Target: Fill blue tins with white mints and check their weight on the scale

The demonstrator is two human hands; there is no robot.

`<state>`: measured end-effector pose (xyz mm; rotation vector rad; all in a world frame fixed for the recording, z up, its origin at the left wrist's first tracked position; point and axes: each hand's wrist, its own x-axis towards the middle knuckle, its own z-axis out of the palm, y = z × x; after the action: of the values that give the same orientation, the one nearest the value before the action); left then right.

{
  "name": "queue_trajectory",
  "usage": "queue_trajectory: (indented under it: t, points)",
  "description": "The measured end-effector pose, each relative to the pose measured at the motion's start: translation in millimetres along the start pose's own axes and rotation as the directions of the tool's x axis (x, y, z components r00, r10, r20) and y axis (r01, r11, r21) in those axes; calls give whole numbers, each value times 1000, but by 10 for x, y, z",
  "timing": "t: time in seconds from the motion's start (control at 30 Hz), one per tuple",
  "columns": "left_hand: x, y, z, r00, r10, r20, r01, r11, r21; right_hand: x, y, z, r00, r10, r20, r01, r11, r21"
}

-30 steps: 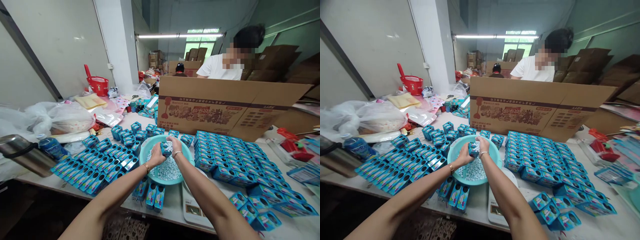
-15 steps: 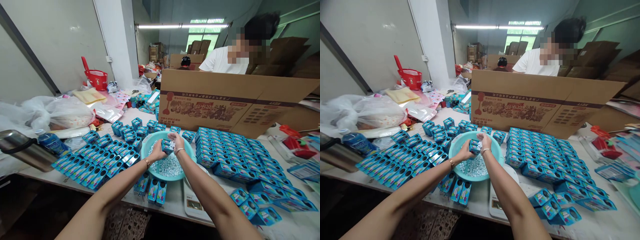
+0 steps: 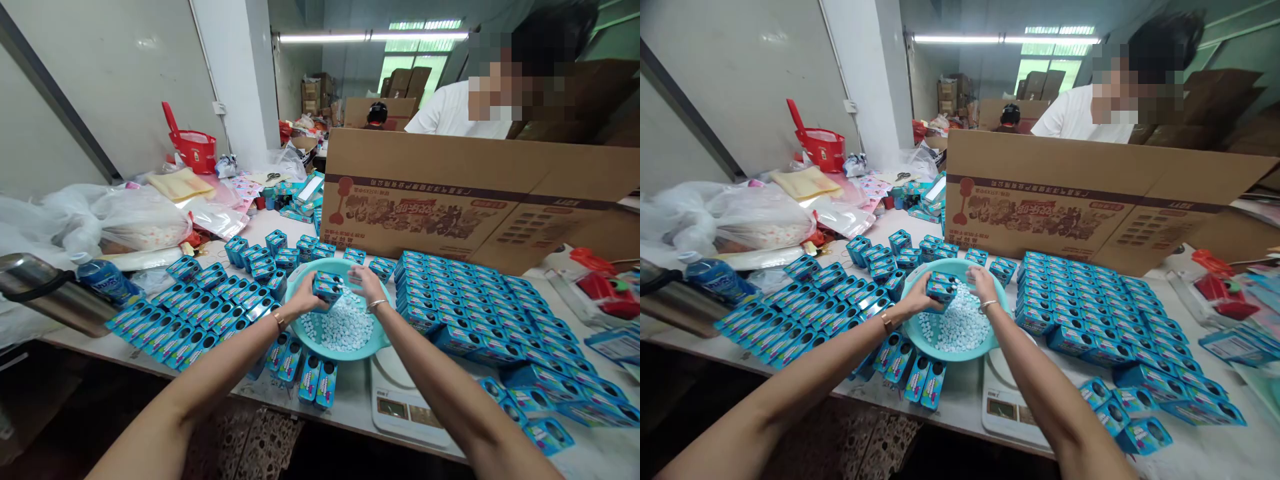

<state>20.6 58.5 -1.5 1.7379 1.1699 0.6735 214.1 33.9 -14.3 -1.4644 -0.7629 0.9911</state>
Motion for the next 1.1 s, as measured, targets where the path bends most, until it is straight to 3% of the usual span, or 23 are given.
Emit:
queue_trajectory:
  t: [0.07,0.1,0.17,0.2,0.23,0.3,0.37,0.43,0.53,0.63,0.73,0.87,1.0,1.1]
  points:
    - [14,-29,-174,998,33,-46,-33,999,5,-86,83,-191,984,21,178,40,943,-331]
    - [16,-43,-245,995,65,-81,-63,997,33,-132,139,-264,950,70,304,115,827,-551]
    - [9,-73,-328,980,132,-149,-116,987,111,-203,266,-340,829,277,485,340,440,-831]
    - [1,-91,-337,972,163,-167,-139,979,147,-220,329,-341,772,379,510,431,277,-859]
    - [-6,-110,-327,967,184,-174,-154,973,173,-220,387,-322,738,440,511,479,191,-857]
    - [-12,-150,-266,966,185,-181,-149,969,195,-168,475,-240,723,449,524,521,144,-842]
    - [-4,-177,-189,966,164,-202,-118,968,222,-64,515,-140,763,323,559,517,213,-829]
    - [4,-168,-132,967,135,-215,-76,962,262,66,508,-61,853,115,509,434,385,-815]
    - [-14,-66,-99,982,106,-154,-36,916,400,244,465,-14,959,-80,272,265,597,-758]
    - [-58,98,-70,999,-36,30,8,763,646,347,489,0,988,-138,76,151,694,-704]
    - [-53,226,17,965,-209,159,13,641,768,377,607,78,985,-130,-110,41,808,-588]
    - [91,255,132,938,-291,188,27,603,797,426,765,273,969,-43,-243,-54,924,-379]
    - [287,200,146,932,-332,142,87,588,804,559,809,412,976,88,-201,-113,987,-116]
    - [360,156,146,936,-336,102,131,603,787,616,805,506,981,164,-107,-149,980,133]
